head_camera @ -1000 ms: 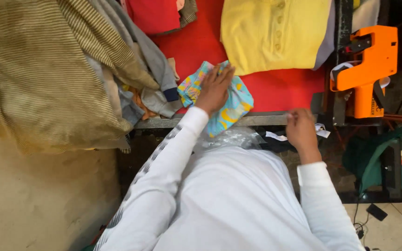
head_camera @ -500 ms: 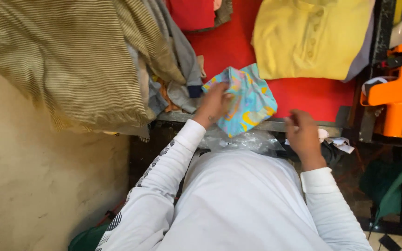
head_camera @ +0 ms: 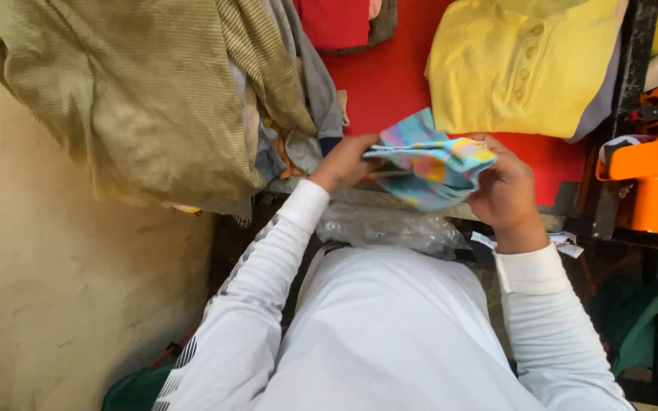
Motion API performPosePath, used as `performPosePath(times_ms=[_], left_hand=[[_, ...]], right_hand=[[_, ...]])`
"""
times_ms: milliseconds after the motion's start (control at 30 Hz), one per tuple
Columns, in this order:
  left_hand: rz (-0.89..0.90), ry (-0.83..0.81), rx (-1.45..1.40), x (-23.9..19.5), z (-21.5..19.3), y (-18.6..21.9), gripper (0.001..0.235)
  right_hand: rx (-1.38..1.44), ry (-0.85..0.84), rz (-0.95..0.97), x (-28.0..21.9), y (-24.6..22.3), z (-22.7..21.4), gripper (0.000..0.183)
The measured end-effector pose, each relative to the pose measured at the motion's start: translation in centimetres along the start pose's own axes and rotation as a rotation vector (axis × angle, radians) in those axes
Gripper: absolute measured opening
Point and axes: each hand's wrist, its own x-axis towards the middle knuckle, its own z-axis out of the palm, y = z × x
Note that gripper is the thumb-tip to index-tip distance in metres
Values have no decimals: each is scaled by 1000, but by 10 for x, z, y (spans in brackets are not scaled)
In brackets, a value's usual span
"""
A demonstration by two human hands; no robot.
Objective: The person folds various clothing items, including a beige t-shirt, a grey sweatshirt, a striped shirt, and colorful children's pants, on a red surface. They handle each item by hand, smoothing and folding them into neat stacks.
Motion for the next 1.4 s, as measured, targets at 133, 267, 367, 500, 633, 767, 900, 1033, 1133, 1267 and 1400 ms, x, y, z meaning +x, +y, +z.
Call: performPosePath(times_ms=[133, 267, 367, 500, 633, 767, 900, 1033, 1133, 1267, 1400], left_hand=[[71, -74, -325, -33, -70, 72, 30], [47, -508, -635, -49, -127, 129, 31], [65, -362, -317, -16, -117, 104, 35], [-146, 282, 599, 57, -38, -21, 29], [14, 350, 562, 38, 29, -35, 38], [-38, 238, 566, -2, 56, 1, 60], [19, -8, 550, -17, 74, -36, 51], [63, 79, 842, -35, 48, -95, 11], [21, 56, 919, -47, 29, -96, 12], [65, 259, 856, -26, 51, -47, 17], [296, 425, 616, 12, 80, -21, 19]], right_hand=[[-30, -458, 61, 4, -14, -82, 84], [-477, -94, 84, -8, -51, -79, 26], [-758, 30, -23, 27, -41, -93, 26], [-1525, 209, -556, 119, 35, -171, 19], [-1656, 310, -741, 76, 58, -118, 44], [-1712, 211, -957, 56, 97, -118, 32], [-1933, -141, -582, 36, 128, -133, 59], [-1889, -62, -374, 35, 96, -144, 61], [-1941, 14, -218, 60, 92, -152, 34], [-1886, 123, -866, 104, 91, -107, 37], [-2130, 174, -1113, 151, 123, -127, 6]])
